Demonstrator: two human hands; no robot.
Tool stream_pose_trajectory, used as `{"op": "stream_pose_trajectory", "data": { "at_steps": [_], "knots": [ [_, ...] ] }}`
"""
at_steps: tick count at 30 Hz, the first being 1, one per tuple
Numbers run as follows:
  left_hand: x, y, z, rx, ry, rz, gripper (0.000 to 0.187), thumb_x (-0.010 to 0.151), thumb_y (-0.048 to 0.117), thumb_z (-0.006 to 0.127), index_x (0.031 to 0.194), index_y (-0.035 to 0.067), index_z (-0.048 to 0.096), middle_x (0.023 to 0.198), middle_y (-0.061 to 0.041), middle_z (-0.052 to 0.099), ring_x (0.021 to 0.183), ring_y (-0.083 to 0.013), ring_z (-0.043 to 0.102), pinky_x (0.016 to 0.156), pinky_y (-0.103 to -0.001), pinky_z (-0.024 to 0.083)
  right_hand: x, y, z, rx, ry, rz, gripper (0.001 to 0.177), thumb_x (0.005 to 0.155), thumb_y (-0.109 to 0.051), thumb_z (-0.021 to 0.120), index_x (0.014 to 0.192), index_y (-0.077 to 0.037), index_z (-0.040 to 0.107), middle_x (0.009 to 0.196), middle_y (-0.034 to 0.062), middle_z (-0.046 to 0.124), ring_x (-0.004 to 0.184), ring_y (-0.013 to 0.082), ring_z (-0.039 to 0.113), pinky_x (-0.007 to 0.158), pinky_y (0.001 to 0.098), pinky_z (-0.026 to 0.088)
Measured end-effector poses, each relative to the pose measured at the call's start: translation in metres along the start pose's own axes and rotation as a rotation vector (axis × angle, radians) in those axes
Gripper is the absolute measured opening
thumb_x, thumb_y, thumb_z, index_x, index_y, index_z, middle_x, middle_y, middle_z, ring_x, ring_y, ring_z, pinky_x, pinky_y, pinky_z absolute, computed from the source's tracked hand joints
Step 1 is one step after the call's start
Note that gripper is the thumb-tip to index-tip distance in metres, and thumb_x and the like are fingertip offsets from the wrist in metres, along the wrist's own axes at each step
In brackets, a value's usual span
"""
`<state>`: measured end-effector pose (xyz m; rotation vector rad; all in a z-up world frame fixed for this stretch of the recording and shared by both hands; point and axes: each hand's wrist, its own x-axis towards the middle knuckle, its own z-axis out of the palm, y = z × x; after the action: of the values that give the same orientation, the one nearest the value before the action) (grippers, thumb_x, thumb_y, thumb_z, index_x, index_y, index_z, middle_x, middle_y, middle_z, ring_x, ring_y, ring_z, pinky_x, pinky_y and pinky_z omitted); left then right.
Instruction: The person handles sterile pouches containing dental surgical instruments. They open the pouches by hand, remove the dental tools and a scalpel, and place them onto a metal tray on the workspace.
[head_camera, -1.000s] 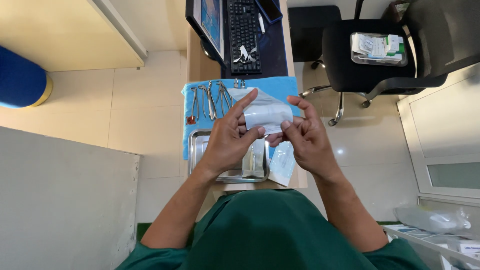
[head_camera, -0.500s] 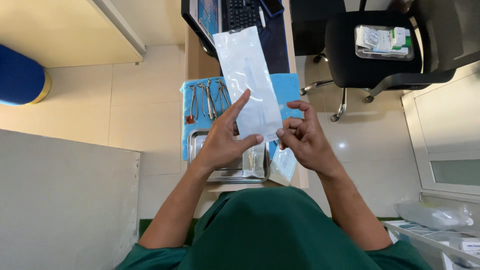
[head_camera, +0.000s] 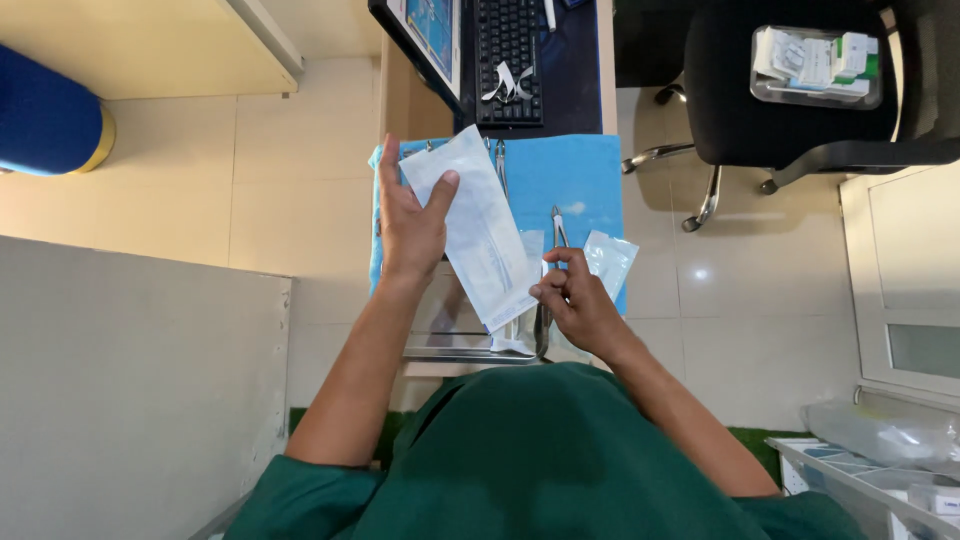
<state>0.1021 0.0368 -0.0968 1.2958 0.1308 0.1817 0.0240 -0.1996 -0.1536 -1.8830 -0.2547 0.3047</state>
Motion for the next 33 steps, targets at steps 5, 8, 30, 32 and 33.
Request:
{"op": "stream_pose_trajectory", "data": {
  "at_steps": [5,8,30,32,33],
  "knots": [
    [0.005,-0.036,-0.018,-0.014,-0.011,-0.261,0.041,0.100,0.013,0.068,0.136,-0.002,0.055,0.115,-0.009,0.075,0.101,-0.0150,0.072,0.088,-0.032,0.060,0.006,0.021,0.008,0.036,-0.056,0.061,0.037,0.096,-0.012,0.068,0.128,-0.004,0.050,0.080,0.0056,0.072,0.068,0.0130,0.063,0.063,0.0294,0.049],
    [0.001,-0.038,-0.021,0.079,-0.030,-0.310,0.032,0.100,0.021,0.069,0.122,-0.004,0.070,0.107,-0.007,0.077,0.094,-0.0124,0.072,0.082,-0.030,0.059,0.012,0.020,0.006,-0.033,-0.075,0.032,0.034,0.094,-0.014,0.072,0.124,-0.004,0.059,0.085,0.0052,0.073,0.069,0.0135,0.063,0.063,0.0301,0.049],
    [-0.012,0.008,0.012,0.524,-0.269,-0.081,0.023,0.094,0.025,0.075,0.104,0.005,0.079,0.079,-0.006,0.079,0.068,-0.0048,0.070,0.059,-0.026,0.056,0.073,-0.101,-0.017,-0.795,0.467,-0.770,0.018,0.087,-0.005,0.083,0.102,-0.009,0.075,0.116,0.0076,0.063,0.112,0.0274,0.059,0.093,0.0434,0.045],
    [-0.012,0.015,0.017,0.548,-0.270,-0.076,0.022,0.094,0.025,0.075,0.103,0.005,0.080,0.075,-0.007,0.077,0.065,-0.0058,0.065,0.056,-0.029,0.053,0.072,-0.098,-0.018,-0.818,0.458,-0.763,0.017,0.088,-0.005,0.082,0.103,-0.009,0.075,0.110,0.0056,0.062,0.106,0.0265,0.058,0.089,0.0430,0.044],
    [-0.011,0.018,0.019,0.576,-0.266,-0.072,0.021,0.094,0.024,0.075,0.102,0.005,0.080,0.072,-0.009,0.074,0.062,-0.0068,0.060,0.054,-0.031,0.049,0.071,-0.097,-0.019,-0.834,0.447,-0.757,0.017,0.089,-0.004,0.082,0.103,-0.009,0.074,0.105,0.0036,0.061,0.100,0.0256,0.057,0.085,0.0426,0.043]
  ]
}}
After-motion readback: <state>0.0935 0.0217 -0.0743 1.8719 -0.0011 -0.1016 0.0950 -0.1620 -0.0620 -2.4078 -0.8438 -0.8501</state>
